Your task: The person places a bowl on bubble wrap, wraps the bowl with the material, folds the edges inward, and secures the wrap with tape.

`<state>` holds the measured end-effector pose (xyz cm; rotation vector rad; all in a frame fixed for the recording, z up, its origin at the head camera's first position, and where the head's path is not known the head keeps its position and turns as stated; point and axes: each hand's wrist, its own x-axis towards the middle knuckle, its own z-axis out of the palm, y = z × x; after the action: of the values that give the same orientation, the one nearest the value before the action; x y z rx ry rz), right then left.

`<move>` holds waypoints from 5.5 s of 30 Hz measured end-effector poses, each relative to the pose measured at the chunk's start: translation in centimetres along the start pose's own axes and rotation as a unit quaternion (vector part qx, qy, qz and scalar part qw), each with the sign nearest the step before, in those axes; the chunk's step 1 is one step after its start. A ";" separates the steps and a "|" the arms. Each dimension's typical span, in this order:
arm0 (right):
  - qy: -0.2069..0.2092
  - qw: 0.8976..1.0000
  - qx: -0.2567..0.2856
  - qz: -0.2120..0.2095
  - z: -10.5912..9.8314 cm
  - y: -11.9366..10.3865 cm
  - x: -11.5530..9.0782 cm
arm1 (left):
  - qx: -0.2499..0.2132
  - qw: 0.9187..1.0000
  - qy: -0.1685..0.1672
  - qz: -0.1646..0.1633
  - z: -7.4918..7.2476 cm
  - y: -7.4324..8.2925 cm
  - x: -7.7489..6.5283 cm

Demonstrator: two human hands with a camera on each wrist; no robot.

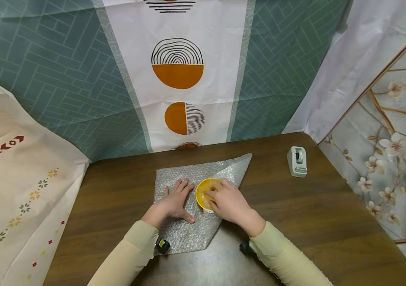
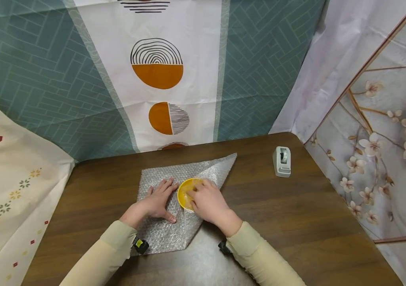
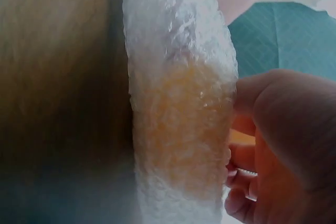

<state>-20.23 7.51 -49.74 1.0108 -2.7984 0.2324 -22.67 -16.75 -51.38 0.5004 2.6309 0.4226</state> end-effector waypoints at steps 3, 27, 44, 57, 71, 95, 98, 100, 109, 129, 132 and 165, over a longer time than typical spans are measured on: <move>-0.014 1.000 -0.021 -0.005 -0.3 0.0 0.2 | 0.002 1.000 0.003 0.002 0.1 -0.2 0.1; -0.127 0.991 -0.014 0.032 -1.4 -0.1 0.9 | -0.012 1.000 0.013 0.017 0.3 -0.3 -0.4; -0.113 0.993 0.010 0.022 -1.0 0.1 0.8 | -0.040 0.991 0.093 0.092 -0.1 -1.6 -1.5; -0.098 0.995 0.006 0.007 -0.9 0.4 0.7 | 0.093 0.941 0.232 0.227 -0.3 1.6 -1.2; -0.089 0.996 -0.003 -0.022 -1.4 0.6 0.6 | 0.131 0.961 0.151 0.193 -0.3 3.1 -0.4; -0.050 0.987 0.150 -0.014 -1.6 3.5 -1.3 | 0.064 0.967 0.170 0.180 2.0 3.4 -0.2; -0.051 0.986 0.161 -0.011 -1.6 3.9 -1.4 | 0.064 0.967 0.166 0.181 1.9 3.6 -0.1; -0.050 0.985 0.167 -0.014 -1.7 4.1 -1.4 | 0.065 0.967 0.165 0.184 2.0 3.6 -0.1; -0.025 0.971 0.239 -0.021 -2.1 5.2 -1.4 | 0.052 0.964 0.164 0.204 2.0 3.5 0.1; 0.139 0.698 0.572 0.408 1.6 14.4 0.8 | 0.030 0.962 0.162 0.219 2.2 3.2 0.3; 0.095 0.701 0.562 0.428 2.3 15.8 1.6 | 0.026 0.961 0.162 0.221 2.2 3.2 0.3; 0.040 0.699 0.587 0.405 2.9 19.2 1.4 | 0.024 0.962 0.160 0.221 2.4 3.4 0.5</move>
<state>-33.93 20.63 -54.03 -0.3444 -2.5586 2.2383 -21.02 -13.01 -52.41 1.1306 2.8306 0.6214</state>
